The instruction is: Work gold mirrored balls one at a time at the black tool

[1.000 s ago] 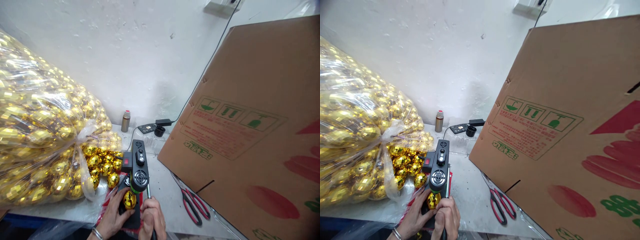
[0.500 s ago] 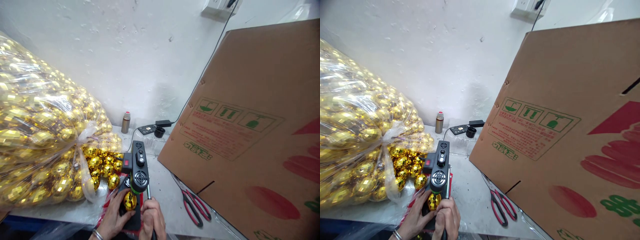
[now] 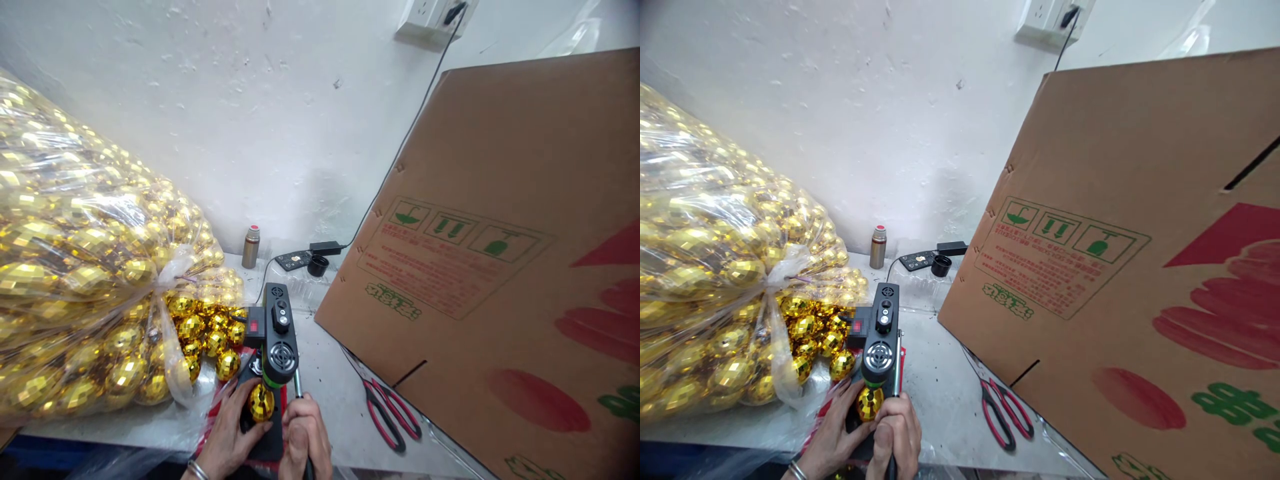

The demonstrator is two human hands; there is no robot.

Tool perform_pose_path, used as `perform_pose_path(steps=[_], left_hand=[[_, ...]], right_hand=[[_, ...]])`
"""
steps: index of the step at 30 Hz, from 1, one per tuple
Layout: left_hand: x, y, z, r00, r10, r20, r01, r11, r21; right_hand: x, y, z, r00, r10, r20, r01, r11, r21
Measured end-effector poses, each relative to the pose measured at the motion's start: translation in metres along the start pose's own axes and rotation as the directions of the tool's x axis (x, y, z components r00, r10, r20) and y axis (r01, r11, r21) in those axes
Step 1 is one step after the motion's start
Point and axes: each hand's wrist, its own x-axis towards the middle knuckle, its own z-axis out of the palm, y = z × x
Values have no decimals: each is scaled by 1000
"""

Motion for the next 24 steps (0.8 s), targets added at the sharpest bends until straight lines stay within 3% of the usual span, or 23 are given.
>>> perform_pose_path(steps=[4,9,14,15,19,22,24], left_hand=[[0,-2,1,1000,10,-4,-10,1000,10],[0,-2,0,999,46,-21,-46,999,1],[2,1,-1,999,34,-24,-34,999,-14],[3,2,-1,999,28,-22,-28,999,-18],[4,4,-3,1000,16,-14,-16,999,-29],[-11,-4,-3,997,67,-40,-67,998,3],[-31,-17,-1,981,188,-38,-186,981,57]], right_hand=[[-7,7,-1,999,-32,-2,32,999,-21],[-25,28,-4,993,-89,78,98,988,-121],[-17,36,-8,953,-287,96,297,947,-124],[-10,31,-9,953,-286,105,296,950,-101],[31,-8,-15,983,-31,184,34,999,-16],[58,-33,-16,972,-20,235,13,999,30],[65,-39,-15,971,-37,235,29,999,36]])
